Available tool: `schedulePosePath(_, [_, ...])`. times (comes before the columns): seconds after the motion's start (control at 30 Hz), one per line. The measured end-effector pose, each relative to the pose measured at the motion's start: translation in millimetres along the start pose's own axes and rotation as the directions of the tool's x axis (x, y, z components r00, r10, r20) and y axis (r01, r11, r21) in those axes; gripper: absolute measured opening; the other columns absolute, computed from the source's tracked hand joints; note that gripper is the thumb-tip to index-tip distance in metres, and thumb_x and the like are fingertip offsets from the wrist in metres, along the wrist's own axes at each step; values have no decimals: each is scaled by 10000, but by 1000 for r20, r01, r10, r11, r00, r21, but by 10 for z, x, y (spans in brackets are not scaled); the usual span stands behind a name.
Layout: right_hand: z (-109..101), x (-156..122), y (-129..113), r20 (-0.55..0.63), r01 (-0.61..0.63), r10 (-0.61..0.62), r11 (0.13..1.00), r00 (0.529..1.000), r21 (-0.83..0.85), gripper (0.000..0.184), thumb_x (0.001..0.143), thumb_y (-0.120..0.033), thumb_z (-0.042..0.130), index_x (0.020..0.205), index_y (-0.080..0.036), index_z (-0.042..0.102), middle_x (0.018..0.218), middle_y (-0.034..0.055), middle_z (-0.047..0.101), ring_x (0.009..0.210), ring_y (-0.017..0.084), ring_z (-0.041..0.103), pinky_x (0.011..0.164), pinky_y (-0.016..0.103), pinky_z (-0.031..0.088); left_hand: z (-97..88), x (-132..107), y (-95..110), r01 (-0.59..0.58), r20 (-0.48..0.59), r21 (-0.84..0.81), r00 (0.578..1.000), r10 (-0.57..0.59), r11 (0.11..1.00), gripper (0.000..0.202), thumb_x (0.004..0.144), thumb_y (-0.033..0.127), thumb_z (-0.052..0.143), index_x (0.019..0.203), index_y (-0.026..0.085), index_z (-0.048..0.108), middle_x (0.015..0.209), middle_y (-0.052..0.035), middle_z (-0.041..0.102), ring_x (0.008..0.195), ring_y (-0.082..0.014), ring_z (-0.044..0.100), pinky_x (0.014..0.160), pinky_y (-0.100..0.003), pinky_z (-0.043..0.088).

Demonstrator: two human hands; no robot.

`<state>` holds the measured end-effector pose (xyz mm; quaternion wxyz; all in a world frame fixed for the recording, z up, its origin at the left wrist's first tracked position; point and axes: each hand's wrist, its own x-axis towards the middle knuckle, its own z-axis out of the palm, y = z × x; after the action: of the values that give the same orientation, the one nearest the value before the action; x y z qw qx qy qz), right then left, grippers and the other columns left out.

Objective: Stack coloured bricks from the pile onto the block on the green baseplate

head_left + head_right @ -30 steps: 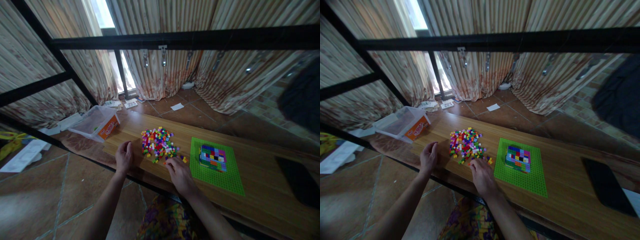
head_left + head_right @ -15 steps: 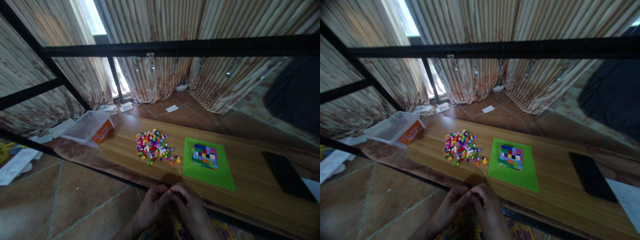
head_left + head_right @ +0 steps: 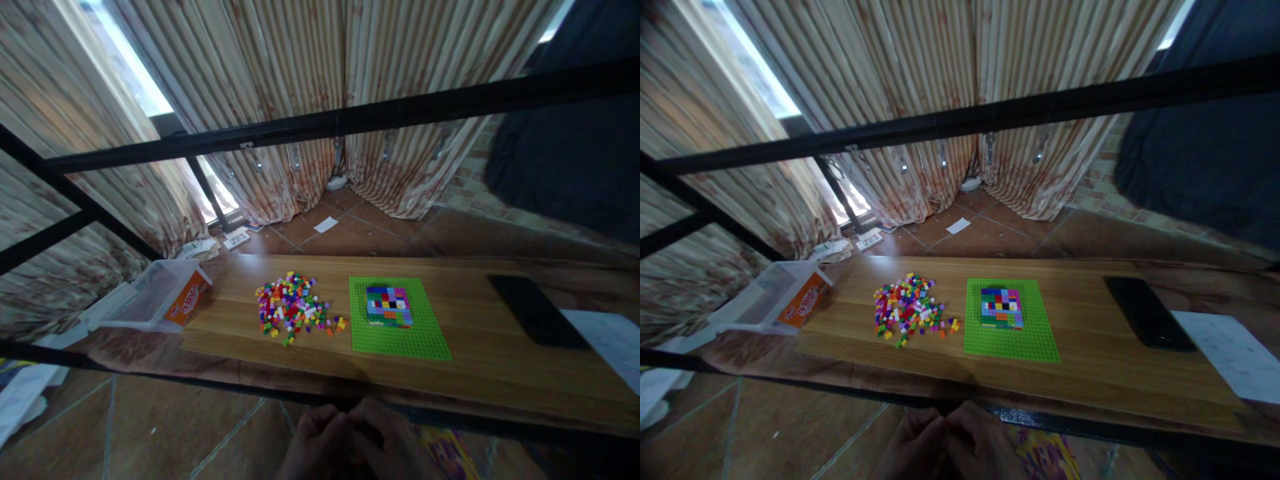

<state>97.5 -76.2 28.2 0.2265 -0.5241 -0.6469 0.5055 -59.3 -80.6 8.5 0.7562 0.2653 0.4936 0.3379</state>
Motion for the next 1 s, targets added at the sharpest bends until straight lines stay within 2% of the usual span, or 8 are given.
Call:
schedulePosePath(0.13, [3,-63,-47,-44,-74,75,997,996,20,123,799,-252,567,809,-204,680,803,-1,669,783,145,624,710,220,420,-66,46,-162,-5,-14,-17,1000,5,1000,569,565,627,754,573,182,398,513,64,378,503,-56,353,503,-206,245])
schedulePosePath(0.27, [10,-115,-73,-52,-116,118,992,992,44,125,785,-274,582,776,-205,687,795,-1,679,807,152,626,740,230,420,-120,38,-248,17,30,-5,999,-16,1000,574,570,617,761,585,185,383,530,58,387,503,-54,357,501,-210,238])
schedulePosePath(0.47, [23,-151,-56,-61,-107,115,987,991,116,130,754,-257,599,745,-199,715,777,10,689,790,156,628,737,242,435,-65,-51,-157,33,51,5,998,-33,999,551,592,600,764,595,176,412,518,58,380,503,-55,354,517,-213,267])
schedulePosePath(0.57, [31,-163,-53,-92,-70,94,969,991,235,137,752,-277,612,748,-199,724,774,14,693,772,159,633,722,244,455,-28,-66,-111,33,43,-10,999,-33,999,554,578,610,769,599,175,426,545,47,401,535,-71,398,545,-219,313])
schedulePosePath(0.67, [40,-178,-87,-109,-58,108,921,988,385,154,763,-304,611,770,-197,722,771,16,701,757,166,648,702,246,481,-24,-55,-113,40,33,-24,999,-39,999,560,560,604,781,606,177,422,541,56,385,521,-61,370,538,-215,301])
schedulePosePath(0.8, [53,-182,-115,-113,-70,136,888,984,455,153,769,-319,611,781,-200,707,753,11,708,727,168,659,634,227,490,-36,-28,-129,31,12,-7,999,-31,999,580,533,609,789,616,181,407,542,62,393,517,-56,354,524,-208,280])
schedulePosePath(0.9, [57,-165,-54,-155,-51,125,910,980,412,160,791,-313,589,833,-210,704,764,6,712,730,163,658,644,223,491,-48,-7,-78,-36,-44,117,998,42,992,534,602,640,730,653,169,482,558,49,443,531,-68,377,533,-211,311])
schedulePosePath(1.0, [54,-141,62,-243,-3,82,951,967,309,201,826,-329,560,904,-212,703,813,21,713,770,168,646,690,241,489,-94,28,64,-193,-170,321,951,257,927,488,633,618,714,701,158,565,607,25,518,590,-98,448,578,-224,375])
